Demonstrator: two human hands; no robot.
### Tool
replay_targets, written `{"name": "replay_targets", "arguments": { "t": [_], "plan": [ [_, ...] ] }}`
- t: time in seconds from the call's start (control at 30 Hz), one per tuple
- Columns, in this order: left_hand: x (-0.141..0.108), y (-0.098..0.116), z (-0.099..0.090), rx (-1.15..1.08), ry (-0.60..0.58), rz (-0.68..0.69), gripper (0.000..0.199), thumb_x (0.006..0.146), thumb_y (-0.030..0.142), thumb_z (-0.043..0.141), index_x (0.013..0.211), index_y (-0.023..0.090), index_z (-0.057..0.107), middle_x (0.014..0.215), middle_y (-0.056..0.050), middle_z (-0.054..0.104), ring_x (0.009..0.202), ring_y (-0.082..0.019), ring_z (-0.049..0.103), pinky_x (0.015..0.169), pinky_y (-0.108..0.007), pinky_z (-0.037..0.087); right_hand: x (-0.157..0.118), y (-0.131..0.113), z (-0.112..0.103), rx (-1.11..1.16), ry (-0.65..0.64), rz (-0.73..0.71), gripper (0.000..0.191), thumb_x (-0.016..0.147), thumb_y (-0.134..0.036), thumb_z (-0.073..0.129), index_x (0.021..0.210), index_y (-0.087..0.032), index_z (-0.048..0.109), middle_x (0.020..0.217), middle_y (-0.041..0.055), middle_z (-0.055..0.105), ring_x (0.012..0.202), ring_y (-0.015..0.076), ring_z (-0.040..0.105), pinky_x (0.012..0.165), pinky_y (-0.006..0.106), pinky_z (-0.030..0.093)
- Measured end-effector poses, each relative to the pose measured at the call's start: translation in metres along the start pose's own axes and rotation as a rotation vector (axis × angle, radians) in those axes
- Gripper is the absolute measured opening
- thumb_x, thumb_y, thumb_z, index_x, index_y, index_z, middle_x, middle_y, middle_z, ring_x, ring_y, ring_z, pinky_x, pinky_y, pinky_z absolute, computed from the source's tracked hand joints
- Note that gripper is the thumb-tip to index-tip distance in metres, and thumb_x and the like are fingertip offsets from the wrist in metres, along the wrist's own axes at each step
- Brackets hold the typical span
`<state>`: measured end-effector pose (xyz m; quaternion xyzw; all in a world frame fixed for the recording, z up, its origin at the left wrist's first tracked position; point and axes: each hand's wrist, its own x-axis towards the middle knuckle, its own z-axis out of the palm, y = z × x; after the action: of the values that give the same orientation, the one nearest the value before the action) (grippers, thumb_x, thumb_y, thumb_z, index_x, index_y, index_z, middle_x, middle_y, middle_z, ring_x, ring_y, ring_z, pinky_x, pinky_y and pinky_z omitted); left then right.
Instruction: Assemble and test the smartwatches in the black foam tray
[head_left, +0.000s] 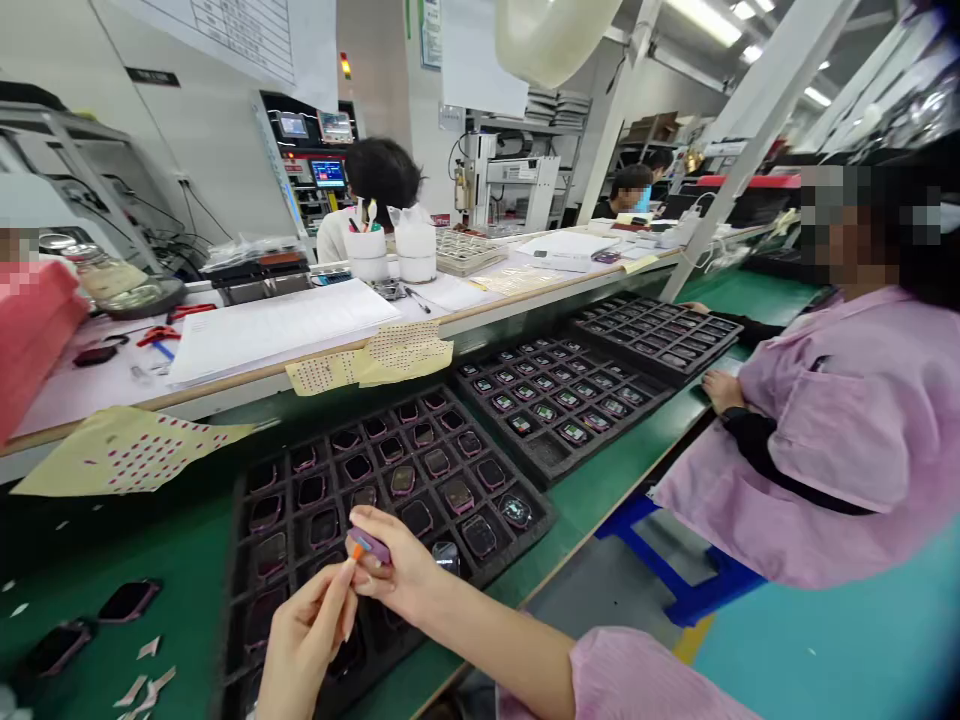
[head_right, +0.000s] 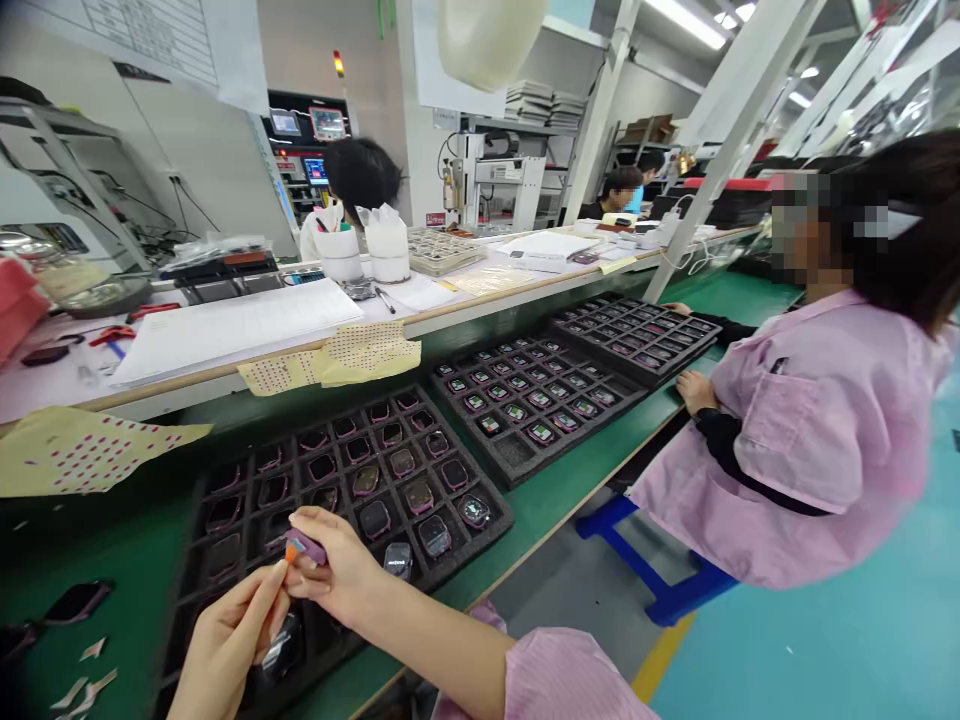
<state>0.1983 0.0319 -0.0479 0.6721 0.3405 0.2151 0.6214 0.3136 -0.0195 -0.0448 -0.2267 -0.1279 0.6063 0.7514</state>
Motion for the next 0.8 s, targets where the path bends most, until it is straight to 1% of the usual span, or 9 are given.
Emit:
{"name": "replay_targets", "arguments": {
  "t": [0.13, 0.27, 0.33, 0.4, 0.47, 0.57, 0.63, 0.7, 0.8],
  "plan": [
    [0.006, 0.0, 0.0, -0.002, 0.101, 0.039, 0.053, 0.063, 0.069, 0.061, 0.07, 0.016, 0.057, 0.048, 0.006, 0.036, 0.04, -0.006, 0.025, 0.035, -0.018, 0.018, 0.0, 0.006, 0.0, -0.158, 0.089, -0.107, 0.025, 0.073, -0.036, 0.064, 0.086, -0.023, 0.049, 0.047, -0.011, 0.042, 0.033, 0.0037, 0.022, 0.033, 0.015, 0.018],
    [0.005, 0.002, 0.002, 0.004, 0.101, 0.074, 0.046, 0.067, 0.062, 0.064, 0.072, 0.018, 0.052, 0.051, 0.007, 0.033, 0.042, -0.006, 0.023, 0.036, -0.017, 0.018, 0.0, 0.014, -0.005, -0.434, 0.097, -0.186, 0.027, 0.075, -0.042, 0.06, 0.091, -0.023, 0.05, 0.058, -0.0083, 0.045, 0.04, 0.0062, 0.034, 0.036, 0.018, 0.028],
    [0.002, 0.003, -0.006, -0.036, 0.135, 0.052, 0.044, 0.07, 0.061, 0.061, 0.072, 0.019, 0.048, 0.053, 0.008, 0.032, 0.042, -0.005, 0.023, 0.037, -0.017, 0.018, 0.0, 0.012, -0.012, -0.579, 0.14, -0.259, 0.026, 0.079, -0.044, 0.055, 0.092, -0.023, 0.048, 0.064, -0.0066, 0.047, 0.043, 0.0074, 0.038, 0.039, 0.019, 0.03],
    [-0.001, 0.003, -0.024, -0.044, 0.225, 0.05, 0.043, 0.074, 0.06, 0.057, 0.071, 0.02, 0.044, 0.054, 0.008, 0.032, 0.041, -0.005, 0.023, 0.037, -0.017, 0.017, 0.001, 0.006, -0.022, -0.778, 0.264, -0.374, 0.022, 0.084, -0.043, 0.048, 0.093, -0.023, 0.047, 0.072, -0.0039, 0.05, 0.052, 0.0097, 0.045, 0.046, 0.021, 0.037],
    [-0.006, 0.001, -0.051, 0.081, 0.351, 0.072, 0.041, 0.076, 0.058, 0.053, 0.065, 0.02, 0.04, 0.053, 0.007, 0.033, 0.041, -0.006, 0.026, 0.039, -0.018, 0.02, 0.005, 0.002, -0.032, -1.071, 0.327, -0.462, 0.017, 0.087, -0.036, 0.045, 0.096, -0.022, 0.048, 0.086, 0.0004, 0.055, 0.072, 0.0141, 0.054, 0.063, 0.026, 0.044],
    [-0.016, -0.007, -0.093, 0.48, 0.503, 0.025, 0.04, 0.077, 0.054, 0.053, 0.059, 0.021, 0.039, 0.05, 0.004, 0.04, 0.044, -0.01, 0.036, 0.043, -0.02, 0.026, 0.009, 0.007, -0.04, -1.511, 0.232, -0.375, 0.009, 0.087, -0.023, 0.046, 0.096, -0.021, 0.049, 0.091, 0.0039, 0.059, 0.087, 0.0195, 0.057, 0.078, 0.033, 0.043],
    [-0.021, -0.015, -0.113, 0.706, 0.56, -0.078, 0.035, 0.078, 0.052, 0.051, 0.061, 0.022, 0.043, 0.05, 0.002, 0.048, 0.045, -0.014, 0.044, 0.046, -0.021, 0.029, 0.009, 0.013, -0.04, -1.744, 0.155, -0.315, 0.009, 0.086, -0.017, 0.048, 0.093, -0.02, 0.051, 0.091, 0.005, 0.061, 0.089, 0.0216, 0.056, 0.081, 0.036, 0.042],
    [-0.025, -0.024, -0.125, 0.842, 0.582, -0.178, 0.031, 0.08, 0.05, 0.049, 0.064, 0.022, 0.047, 0.052, -0.001, 0.054, 0.049, -0.018, 0.051, 0.048, -0.023, 0.032, 0.004, 0.013, -0.038, -1.907, 0.155, -0.348, 0.01, 0.086, -0.017, 0.05, 0.095, -0.019, 0.053, 0.094, 0.0067, 0.061, 0.093, 0.0233, 0.055, 0.081, 0.036, 0.042],
    [-0.026, -0.036, -0.134, 0.946, 0.59, -0.268, 0.03, 0.081, 0.05, 0.047, 0.072, 0.022, 0.053, 0.058, -0.005, 0.061, 0.057, -0.025, 0.06, 0.051, -0.025, 0.036, -0.008, -0.002, -0.042, -2.098, 0.351, -0.472, 0.015, 0.089, -0.027, 0.05, 0.099, -0.017, 0.054, 0.097, 0.0104, 0.058, 0.093, 0.0259, 0.052, 0.078, 0.037, 0.041]
  ]
}}
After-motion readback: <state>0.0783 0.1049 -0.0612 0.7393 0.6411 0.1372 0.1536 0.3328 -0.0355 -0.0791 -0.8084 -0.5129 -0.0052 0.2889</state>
